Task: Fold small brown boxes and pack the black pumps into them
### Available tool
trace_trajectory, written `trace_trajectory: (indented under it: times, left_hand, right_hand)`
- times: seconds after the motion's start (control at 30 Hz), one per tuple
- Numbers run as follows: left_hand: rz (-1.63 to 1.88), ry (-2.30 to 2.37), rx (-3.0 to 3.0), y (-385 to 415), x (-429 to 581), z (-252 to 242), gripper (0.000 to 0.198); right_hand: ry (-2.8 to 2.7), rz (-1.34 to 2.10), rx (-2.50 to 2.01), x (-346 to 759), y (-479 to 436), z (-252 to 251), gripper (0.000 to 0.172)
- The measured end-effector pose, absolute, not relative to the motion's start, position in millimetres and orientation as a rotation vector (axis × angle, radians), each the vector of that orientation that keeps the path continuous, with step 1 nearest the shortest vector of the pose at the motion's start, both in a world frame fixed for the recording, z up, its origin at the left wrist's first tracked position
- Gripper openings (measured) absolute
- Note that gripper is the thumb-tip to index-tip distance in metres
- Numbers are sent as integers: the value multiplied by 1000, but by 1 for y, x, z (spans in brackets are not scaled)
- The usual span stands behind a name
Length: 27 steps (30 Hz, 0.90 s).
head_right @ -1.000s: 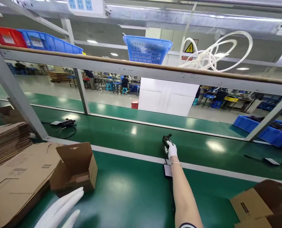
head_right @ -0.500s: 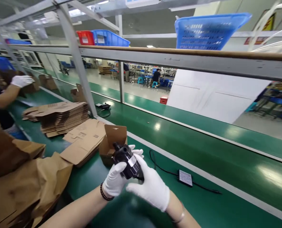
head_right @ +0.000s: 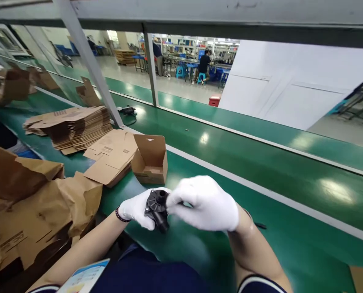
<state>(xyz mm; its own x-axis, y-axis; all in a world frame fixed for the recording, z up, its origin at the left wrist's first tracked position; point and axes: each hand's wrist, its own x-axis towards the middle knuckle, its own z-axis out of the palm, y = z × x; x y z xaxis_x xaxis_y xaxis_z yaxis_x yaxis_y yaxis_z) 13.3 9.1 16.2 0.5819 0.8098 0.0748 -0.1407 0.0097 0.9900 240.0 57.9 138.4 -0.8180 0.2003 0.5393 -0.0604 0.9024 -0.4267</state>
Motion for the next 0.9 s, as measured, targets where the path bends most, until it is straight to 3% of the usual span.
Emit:
trace_trajectory:
  times: [0.1,0.17,0.3,0.43,0.47,0.57,0.6,0.73,0.9]
  left_hand:
    - [614,661,1662,13,28,23,44]
    - [592,694,1846,12,35,27,41]
    - [866,993,1904,2,37,28,51]
    - [1364,1242,1668,-6,34,19,63]
    - [1439,1259,1603,-6,34,17,66]
    - [1537,1237,1475,-4,39,15,72]
    - [1537,1200,1452,-3,39,18,73]
    - [1420,1249,1635,8,13,37,94]
    - [1585,1703,1601,25,-73,40,117]
  right_hand:
    - [-2568,800,-242,212,73,122,14]
    - [-2605,973,-469,199,82,104,24]
    - [-2401,1013,-768,199,88,69,30]
    - [-2330,868,-721,215,75,52,37]
    - [-2359,877,-678,217,71,51,42]
    - [-2413,907,-602,215,59,52,78]
    - [-2391,917,-597,214,58,53,81]
    - [-2044,1117,-684,219,64,44,64]
    - [-1475,1529,-636,238,89,29,75]
